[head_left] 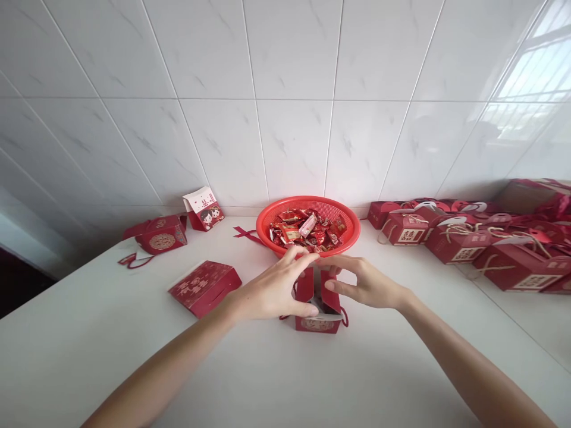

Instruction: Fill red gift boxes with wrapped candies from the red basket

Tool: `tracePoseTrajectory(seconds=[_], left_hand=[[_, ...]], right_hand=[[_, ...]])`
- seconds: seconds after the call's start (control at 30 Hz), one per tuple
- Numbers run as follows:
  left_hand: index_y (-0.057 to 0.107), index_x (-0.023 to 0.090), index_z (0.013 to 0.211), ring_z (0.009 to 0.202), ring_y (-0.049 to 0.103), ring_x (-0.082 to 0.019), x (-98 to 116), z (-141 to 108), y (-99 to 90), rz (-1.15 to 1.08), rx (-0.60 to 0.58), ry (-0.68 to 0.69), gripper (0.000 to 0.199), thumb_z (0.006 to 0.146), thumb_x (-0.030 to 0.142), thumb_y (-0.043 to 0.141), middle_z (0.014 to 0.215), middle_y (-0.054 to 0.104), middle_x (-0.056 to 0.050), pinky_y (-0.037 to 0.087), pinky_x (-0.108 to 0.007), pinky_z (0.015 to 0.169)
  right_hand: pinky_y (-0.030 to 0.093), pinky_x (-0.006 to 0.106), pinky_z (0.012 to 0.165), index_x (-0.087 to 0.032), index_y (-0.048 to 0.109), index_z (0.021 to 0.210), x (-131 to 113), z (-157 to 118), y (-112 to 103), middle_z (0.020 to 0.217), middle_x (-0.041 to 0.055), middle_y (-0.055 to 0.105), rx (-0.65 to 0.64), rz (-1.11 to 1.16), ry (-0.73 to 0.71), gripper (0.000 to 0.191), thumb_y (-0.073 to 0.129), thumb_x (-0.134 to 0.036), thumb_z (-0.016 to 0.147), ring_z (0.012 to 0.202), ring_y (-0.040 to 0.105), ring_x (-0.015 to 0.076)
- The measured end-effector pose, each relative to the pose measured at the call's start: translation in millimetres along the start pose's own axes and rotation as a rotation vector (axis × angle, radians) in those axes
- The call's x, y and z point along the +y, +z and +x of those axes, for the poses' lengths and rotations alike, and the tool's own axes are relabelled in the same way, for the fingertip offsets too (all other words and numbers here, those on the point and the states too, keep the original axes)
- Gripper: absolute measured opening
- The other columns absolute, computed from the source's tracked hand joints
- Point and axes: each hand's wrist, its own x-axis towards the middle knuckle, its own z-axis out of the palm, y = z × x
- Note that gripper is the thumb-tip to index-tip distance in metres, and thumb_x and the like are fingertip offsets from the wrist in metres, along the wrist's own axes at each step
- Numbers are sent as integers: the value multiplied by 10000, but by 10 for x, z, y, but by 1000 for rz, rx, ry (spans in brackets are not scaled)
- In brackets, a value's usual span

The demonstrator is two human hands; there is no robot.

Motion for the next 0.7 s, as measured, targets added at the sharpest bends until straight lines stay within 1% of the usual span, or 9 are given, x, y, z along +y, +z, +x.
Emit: tracePoseTrajectory(seconds=[0.07, 0.13, 0.27, 0.37, 0.43, 0.5, 0.6, 0.63, 0.7], left_hand=[[375, 303, 1513, 1227, 558, -303, 5, 3, 7, -29, 10, -9, 876, 754, 466, 781, 1515, 389, -111, 510, -420, 986], [388, 296, 1492, 1206, 578, -298, 11, 6, -2, -70, -7, -8, 824, 787, 522, 751, 1499, 435, -118, 514, -427, 976], [511, 269, 1378, 1214, 579, -310, 9, 18, -38, -67, -51, 19, 703, 803, 626, 702, 1396, 547, -109, 506, -428, 980], [626, 251, 1200, 1136, 614, -297, -25, 34, -29, -5, -48, 3, 529, 794, 576, 718, 1272, 592, -83, 524, -403, 933], [621, 254, 1198, 1069, 635, -272, -52, 47, 2, 7, -10, -11, 468, 809, 495, 715, 1245, 582, -75, 537, -382, 890], [538, 281, 1338, 1042, 638, -268, -68, 61, 37, 36, 53, -41, 590, 800, 436, 723, 1315, 536, -85, 540, -385, 870], [341, 324, 1525, 1086, 617, -302, -71, 80, 61, 111, 116, -94, 878, 760, 432, 760, 1419, 446, -115, 532, -403, 868], [342, 326, 1533, 1088, 613, -304, -71, 84, 60, 125, 105, -95, 879, 765, 440, 755, 1412, 442, -114, 529, -401, 869], [453, 314, 1480, 1038, 624, -279, -79, 89, 49, 124, 54, -78, 749, 797, 465, 723, 1331, 477, -95, 525, -386, 867]], right_hand=[[556, 427, 921, -234, 590, 1339, 35, 23, 52, 1270, 100, 690, 9, 24, -6, 396, 612, -279, 946, 1004, 674, 217], [559, 440, 933, -231, 601, 1319, 71, 26, 93, 1334, 112, 645, 22, -14, -6, 432, 655, -201, 891, 1062, 665, 234], [548, 454, 971, -237, 633, 1251, 146, -7, 133, 1394, 120, 583, 47, -63, -57, 413, 677, -150, 850, 1178, 625, 260], [565, 435, 918, -231, 649, 1150, 187, -32, 122, 1277, 115, 623, 139, -108, -67, 294, 662, -170, 863, 1075, 652, 238], [578, 398, 824, -223, 638, 1071, 200, -38, 99, 1116, 91, 650, 206, -138, -10, 208, 655, -197, 866, 920, 662, 206], [569, 363, 744, -224, 611, 1031, 202, -38, 73, 999, 56, 648, 241, -149, 74, 178, 652, -211, 858, 799, 646, 179], [546, 345, 706, -227, 589, 1049, 196, -33, 41, 974, 35, 654, 220, -147, 174, 213, 647, -218, 844, 740, 639, 162], [541, 344, 704, -226, 589, 1050, 194, -32, 32, 970, 33, 658, 203, -145, 191, 209, 642, -227, 848, 734, 639, 160], [534, 344, 710, -221, 590, 1030, 192, -31, 11, 950, 32, 665, 174, -146, 206, 178, 631, -253, 860, 742, 642, 163]])
